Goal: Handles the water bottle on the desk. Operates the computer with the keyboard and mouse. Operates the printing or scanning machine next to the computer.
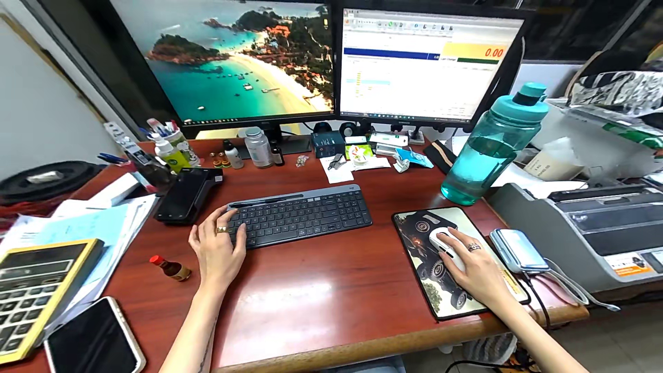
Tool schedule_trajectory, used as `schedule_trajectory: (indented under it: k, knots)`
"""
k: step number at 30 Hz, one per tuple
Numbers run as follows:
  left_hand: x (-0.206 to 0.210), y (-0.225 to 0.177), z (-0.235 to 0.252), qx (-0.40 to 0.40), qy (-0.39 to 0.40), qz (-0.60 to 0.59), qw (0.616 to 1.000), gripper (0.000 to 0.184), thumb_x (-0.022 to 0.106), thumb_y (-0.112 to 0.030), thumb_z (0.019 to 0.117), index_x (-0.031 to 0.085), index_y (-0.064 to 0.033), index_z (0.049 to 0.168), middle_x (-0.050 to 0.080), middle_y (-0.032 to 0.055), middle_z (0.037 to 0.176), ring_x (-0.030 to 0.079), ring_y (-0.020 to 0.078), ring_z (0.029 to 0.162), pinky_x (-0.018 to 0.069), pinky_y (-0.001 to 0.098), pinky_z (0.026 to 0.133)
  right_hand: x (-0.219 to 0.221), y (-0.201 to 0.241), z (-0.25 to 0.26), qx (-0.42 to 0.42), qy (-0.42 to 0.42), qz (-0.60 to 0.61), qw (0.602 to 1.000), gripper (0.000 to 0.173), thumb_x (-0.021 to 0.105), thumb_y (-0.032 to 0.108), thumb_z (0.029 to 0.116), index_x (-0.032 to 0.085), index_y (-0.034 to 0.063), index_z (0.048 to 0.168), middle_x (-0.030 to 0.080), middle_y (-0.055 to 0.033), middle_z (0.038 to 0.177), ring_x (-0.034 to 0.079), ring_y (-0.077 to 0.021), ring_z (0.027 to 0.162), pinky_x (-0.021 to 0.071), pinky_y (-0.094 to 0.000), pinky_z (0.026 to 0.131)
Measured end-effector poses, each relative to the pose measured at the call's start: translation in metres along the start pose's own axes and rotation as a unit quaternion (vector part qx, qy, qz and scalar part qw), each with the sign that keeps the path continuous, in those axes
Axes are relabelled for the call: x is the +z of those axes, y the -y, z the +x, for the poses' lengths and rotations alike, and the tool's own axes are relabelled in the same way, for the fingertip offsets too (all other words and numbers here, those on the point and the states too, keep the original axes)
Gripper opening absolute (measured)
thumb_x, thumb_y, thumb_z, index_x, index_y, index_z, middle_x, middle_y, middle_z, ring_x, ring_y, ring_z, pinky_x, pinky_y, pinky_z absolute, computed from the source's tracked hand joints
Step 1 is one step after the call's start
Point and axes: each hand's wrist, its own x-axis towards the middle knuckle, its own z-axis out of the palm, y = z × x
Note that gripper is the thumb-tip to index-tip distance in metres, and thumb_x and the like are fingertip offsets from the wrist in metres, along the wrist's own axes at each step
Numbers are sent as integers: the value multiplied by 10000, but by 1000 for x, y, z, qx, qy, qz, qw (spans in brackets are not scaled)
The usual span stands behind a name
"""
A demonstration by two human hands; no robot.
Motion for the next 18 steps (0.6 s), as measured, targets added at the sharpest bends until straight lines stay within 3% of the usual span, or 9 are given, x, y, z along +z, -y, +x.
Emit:
schedule_trajectory:
  k: [12,16,18]
  knots:
    - [-2,1,0,5,3,5,1000,467,453,-355,1052,652,-20,1309,584,231,1417,509,464,1346,231,703,1146,-2,1,-1,5,-7,-12,1000,430,490,376,997,699,165,1307,641,-165,1382,638,-401,1208,553,-545,898]
    - [-2,2,-1,14,5,3,1000,395,453,-301,1053,736,-33,1118,628,230,1350,558,453,1288,248,686,1143,0,1,-1,2,-16,-11,1000,424,496,361,985,709,155,1288,649,-174,1366,643,-407,1193,557,-535,884]
    - [-2,2,-1,25,2,6,1000,385,457,-273,1053,745,-17,1044,680,216,1247,620,422,1195,284,666,1123,0,1,-1,1,-18,-11,1000,423,495,366,988,709,157,1288,650,-171,1366,645,-404,1187,555,-532,884]
